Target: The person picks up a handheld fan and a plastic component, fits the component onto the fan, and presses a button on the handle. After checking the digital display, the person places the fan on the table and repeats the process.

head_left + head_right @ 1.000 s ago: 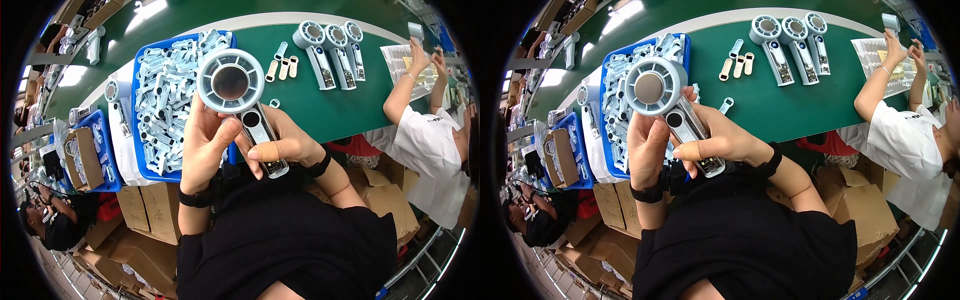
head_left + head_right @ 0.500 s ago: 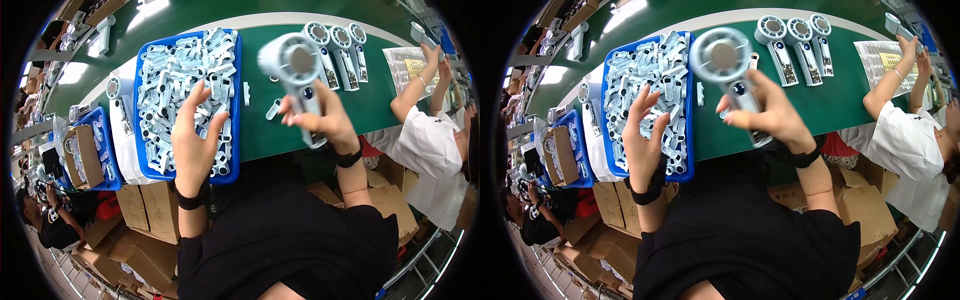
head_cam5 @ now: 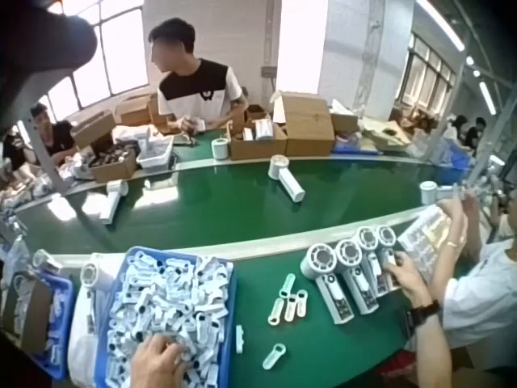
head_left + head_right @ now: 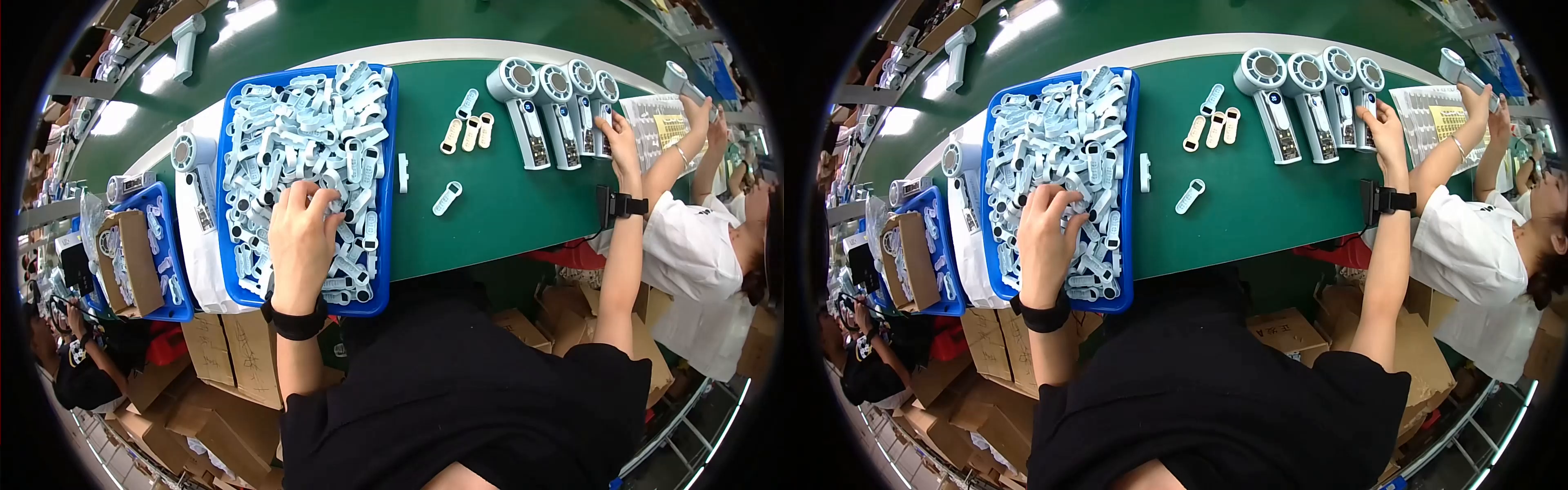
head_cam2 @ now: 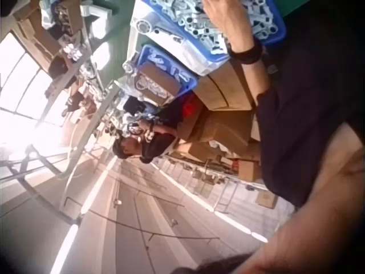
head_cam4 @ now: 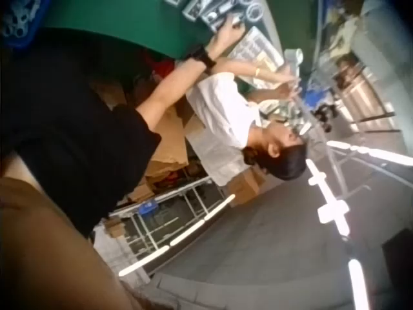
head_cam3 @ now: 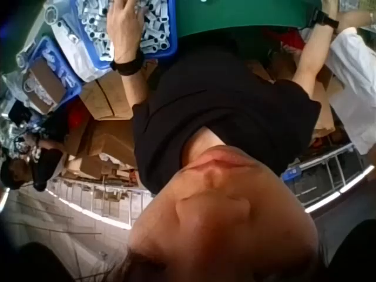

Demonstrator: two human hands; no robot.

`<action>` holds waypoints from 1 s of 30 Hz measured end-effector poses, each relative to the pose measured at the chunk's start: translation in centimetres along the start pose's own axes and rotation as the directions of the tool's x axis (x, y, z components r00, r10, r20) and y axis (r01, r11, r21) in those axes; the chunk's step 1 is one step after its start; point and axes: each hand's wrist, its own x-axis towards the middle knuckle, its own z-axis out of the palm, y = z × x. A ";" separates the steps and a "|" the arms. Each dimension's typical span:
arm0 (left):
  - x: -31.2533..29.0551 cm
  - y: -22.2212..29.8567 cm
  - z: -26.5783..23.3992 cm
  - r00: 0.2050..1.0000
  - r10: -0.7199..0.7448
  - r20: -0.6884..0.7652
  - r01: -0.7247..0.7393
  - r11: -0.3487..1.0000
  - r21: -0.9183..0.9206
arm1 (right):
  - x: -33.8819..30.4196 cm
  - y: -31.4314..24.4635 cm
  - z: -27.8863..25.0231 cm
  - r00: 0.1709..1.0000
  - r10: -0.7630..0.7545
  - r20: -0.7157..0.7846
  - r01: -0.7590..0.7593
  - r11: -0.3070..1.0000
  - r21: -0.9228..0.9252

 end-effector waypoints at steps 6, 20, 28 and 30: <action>0.3 -0.7 -1.1 0.996 -0.043 -0.080 0.026 0.979 -0.201 | 1.4 -3.0 0.9 0.971 -0.237 -0.027 0.122 0.593 -0.796; 0.5 -0.8 -2.6 0.949 -0.315 0.022 0.148 0.382 -0.912 | 26.5 -10.1 15.4 0.885 -0.371 0.282 0.451 0.532 -0.717; -2.0 -2.4 -2.6 0.971 -0.238 0.026 0.080 0.222 -0.972 | 24.2 -10.1 19.4 0.921 -0.382 0.075 0.259 0.457 -0.851; -1.6 -1.7 -3.0 0.954 -0.298 0.034 0.100 0.208 -0.973 | 24.8 -10.9 18.7 0.975 -0.187 0.122 0.220 0.709 -0.670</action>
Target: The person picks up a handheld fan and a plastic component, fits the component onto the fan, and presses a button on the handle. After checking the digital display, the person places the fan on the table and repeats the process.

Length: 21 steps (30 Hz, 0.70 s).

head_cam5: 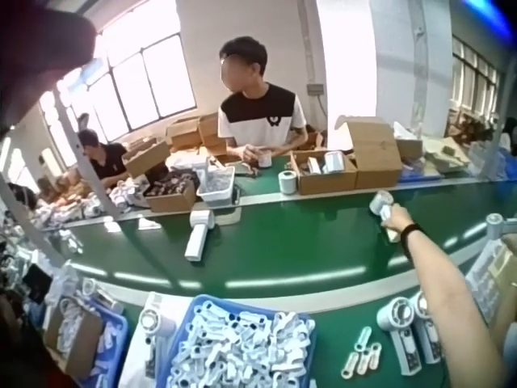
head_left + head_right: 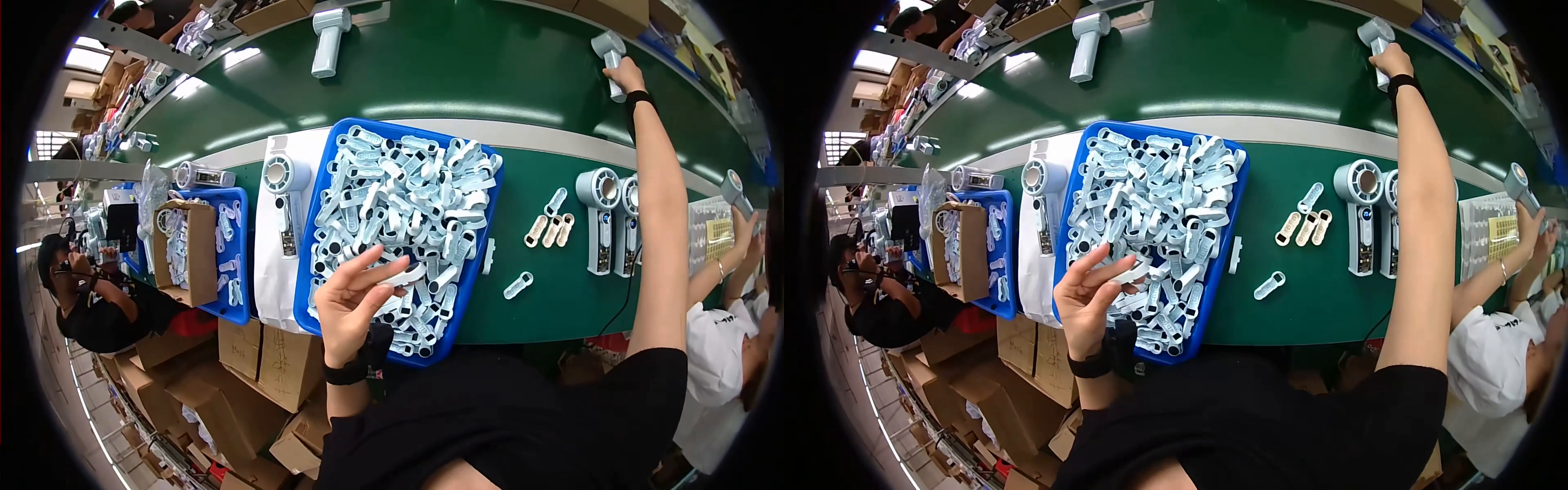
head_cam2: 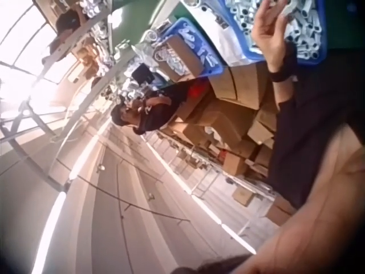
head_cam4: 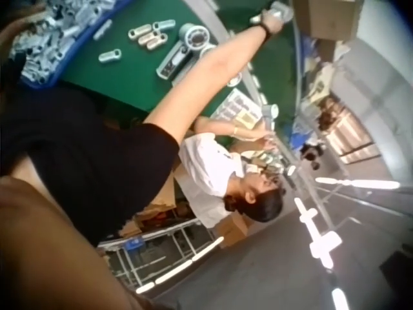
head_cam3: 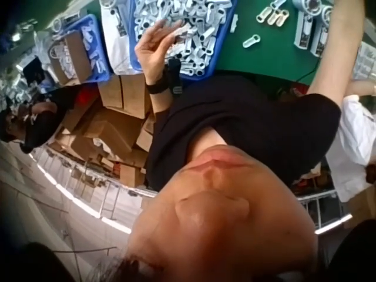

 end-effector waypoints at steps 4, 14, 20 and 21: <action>0.8 0.7 0.8 0.998 -0.048 -0.041 0.047 0.999 -0.023 | -0.8 0.7 -3.9 0.866 -0.044 0.499 -0.329 0.702 0.632; -0.2 1.6 3.2 0.991 -0.132 -0.006 0.129 0.975 -0.180 | -30.9 -9.5 -9.6 0.638 -0.664 0.390 -0.421 0.123 0.899; 0.9 0.6 7.0 0.999 -0.053 0.008 0.054 0.998 -0.044 | -40.5 -11.9 -6.5 0.659 -0.550 0.513 -0.442 0.268 0.856; 0.8 0.5 7.3 0.999 -0.048 0.007 0.048 0.998 0.026 | -41.2 -12.4 -5.7 0.652 -0.558 0.514 -0.450 0.261 0.854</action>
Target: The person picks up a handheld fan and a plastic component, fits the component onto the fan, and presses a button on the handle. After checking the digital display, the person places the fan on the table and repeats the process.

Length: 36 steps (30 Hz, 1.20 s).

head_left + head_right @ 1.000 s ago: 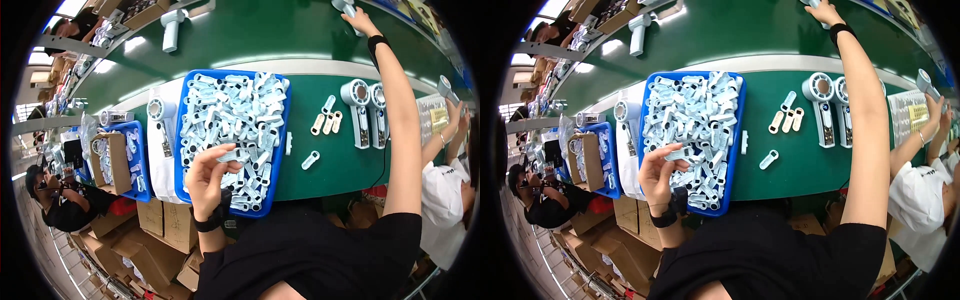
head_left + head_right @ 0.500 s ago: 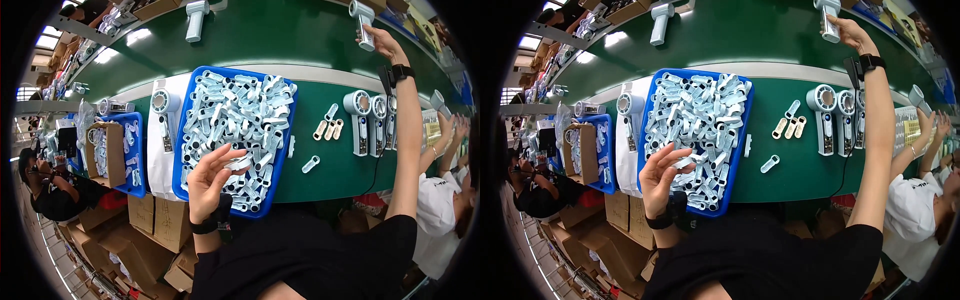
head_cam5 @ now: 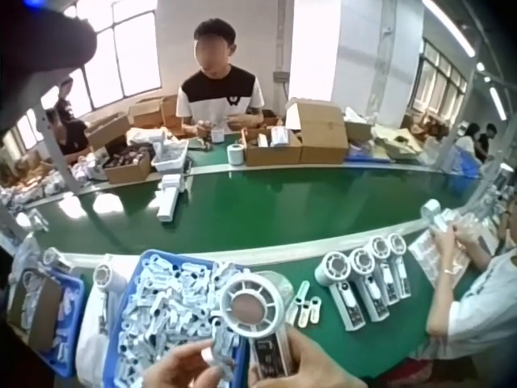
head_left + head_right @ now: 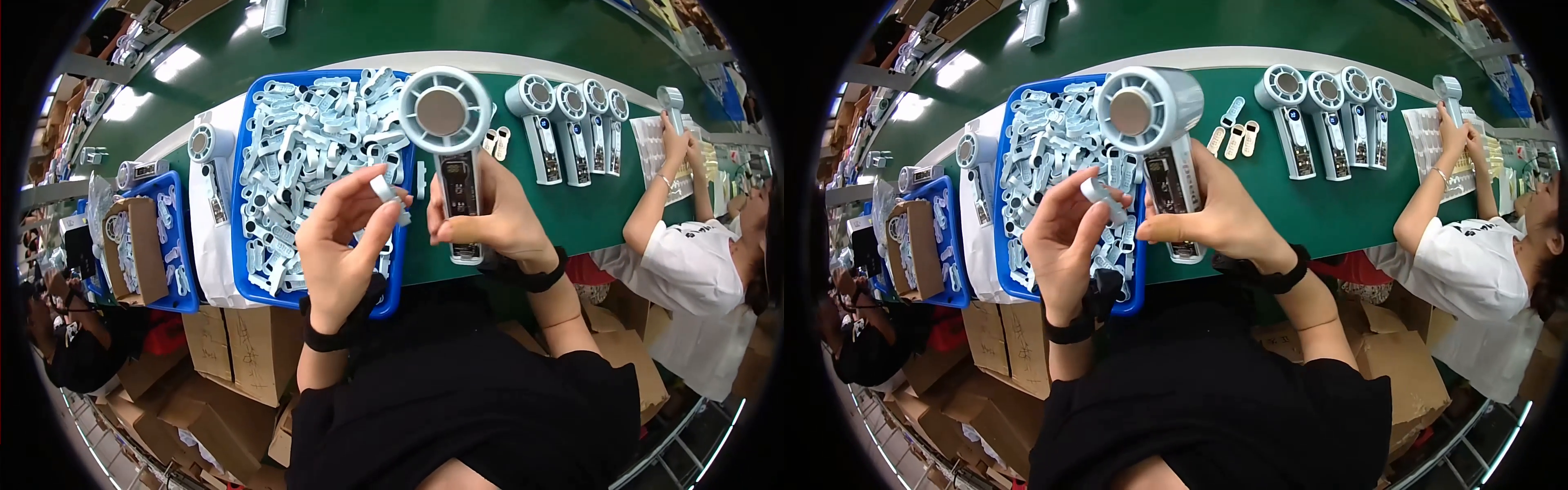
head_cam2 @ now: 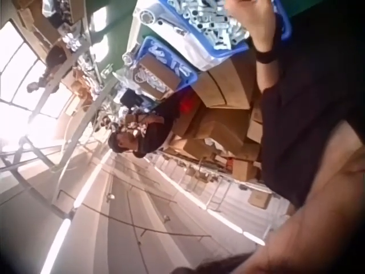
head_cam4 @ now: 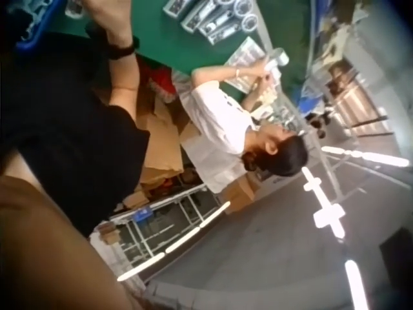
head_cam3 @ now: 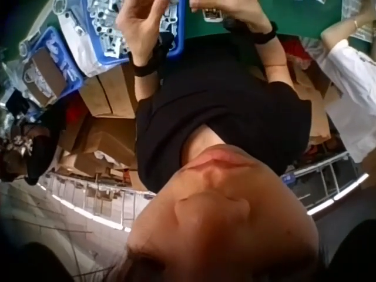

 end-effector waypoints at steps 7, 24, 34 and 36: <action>0.1 -0.9 1.1 0.988 0.155 -0.009 -0.146 0.950 0.277 | 0.3 2.4 1.8 0.947 -0.237 -0.216 0.126 0.895 -0.427; 0.4 -1.1 1.0 0.993 0.112 -0.047 -0.096 0.962 0.255 | 0.8 4.1 2.8 0.826 -0.483 -0.290 0.172 0.707 -0.686; 1.3 -1.0 -0.5 0.939 -0.145 0.311 0.283 0.839 -0.465 | -0.6 2.4 2.9 0.972 -0.233 -0.021 0.208 0.900 -0.382; 1.3 -0.5 -0.3 0.937 -0.135 0.323 0.283 0.833 -0.476 | -0.7 2.3 3.0 0.970 -0.243 0.004 0.224 0.891 -0.395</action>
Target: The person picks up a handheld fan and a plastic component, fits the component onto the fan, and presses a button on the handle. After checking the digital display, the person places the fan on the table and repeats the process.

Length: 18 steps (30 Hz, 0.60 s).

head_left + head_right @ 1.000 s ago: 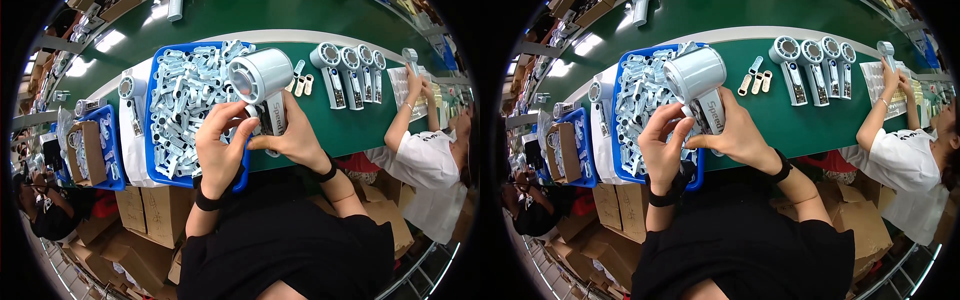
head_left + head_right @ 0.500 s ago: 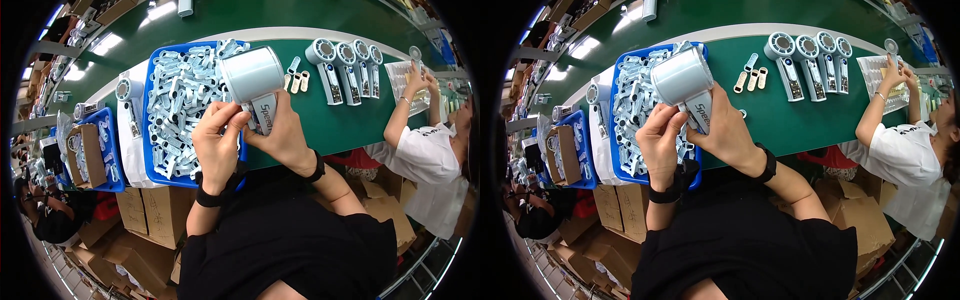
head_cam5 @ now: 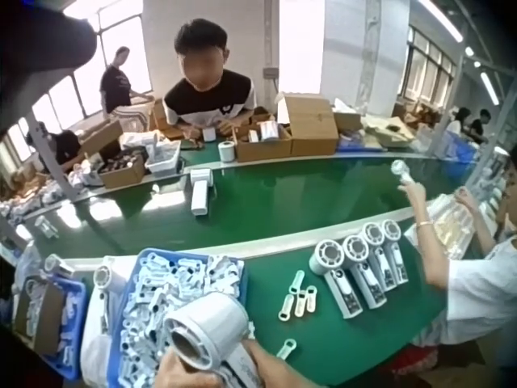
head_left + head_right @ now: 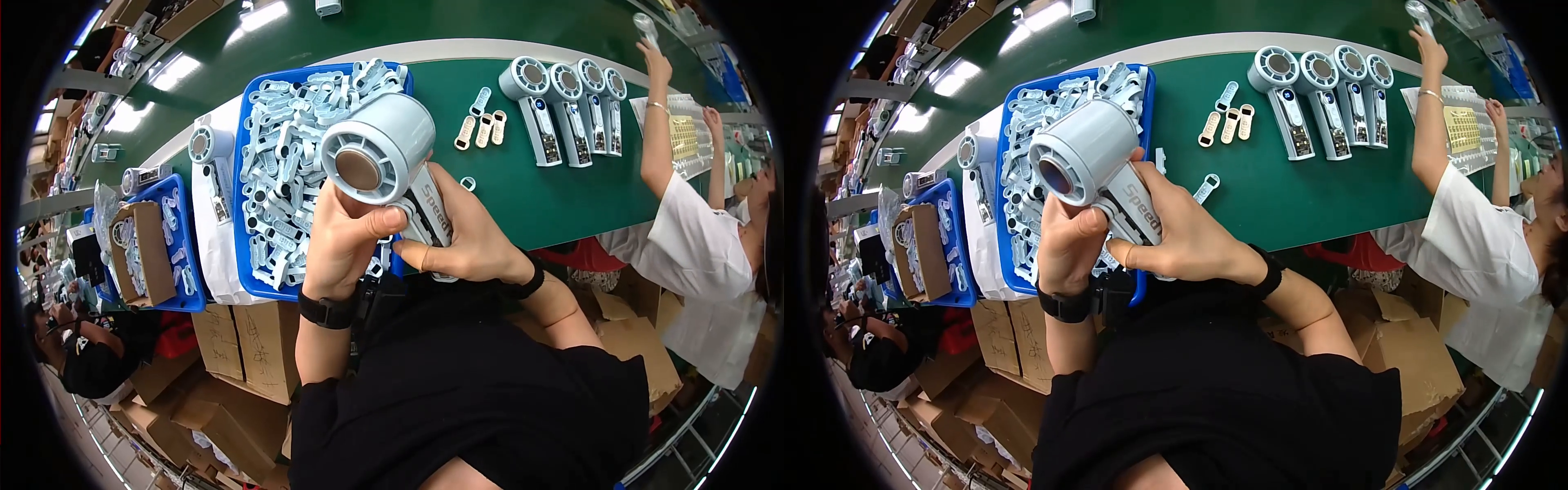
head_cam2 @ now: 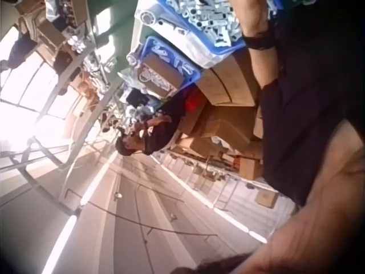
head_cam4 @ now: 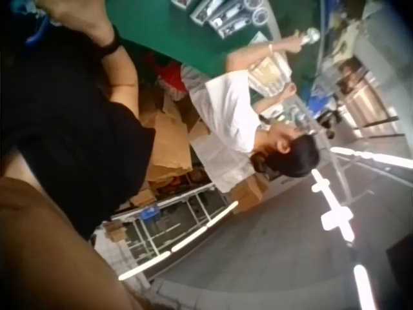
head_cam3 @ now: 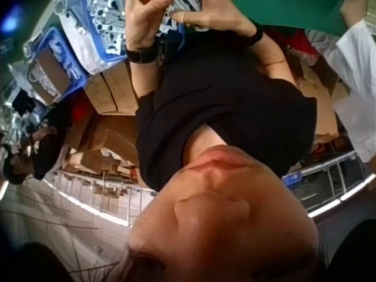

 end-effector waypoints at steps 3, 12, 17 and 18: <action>-0.4 -0.2 0.1 0.999 0.023 -0.028 -0.022 0.999 0.040 | 0.1 -0.9 -0.2 0.981 0.180 0.079 -0.191 0.965 0.181; -1.6 -1.0 1.1 0.994 0.102 -0.027 -0.084 0.916 0.392 | -1.7 0.1 -1.1 0.976 0.210 0.060 -0.218 0.952 0.214; -3.6 -2.7 2.1 0.794 0.495 0.352 -0.608 0.645 0.463 | -5.2 1.3 -5.7 0.974 0.139 0.176 -0.123 0.988 -0.096; -3.8 -3.2 2.0 0.795 0.494 0.352 -0.607 0.648 0.460 | -5.7 1.4 -6.5 0.966 0.175 0.189 -0.158 0.982 -0.100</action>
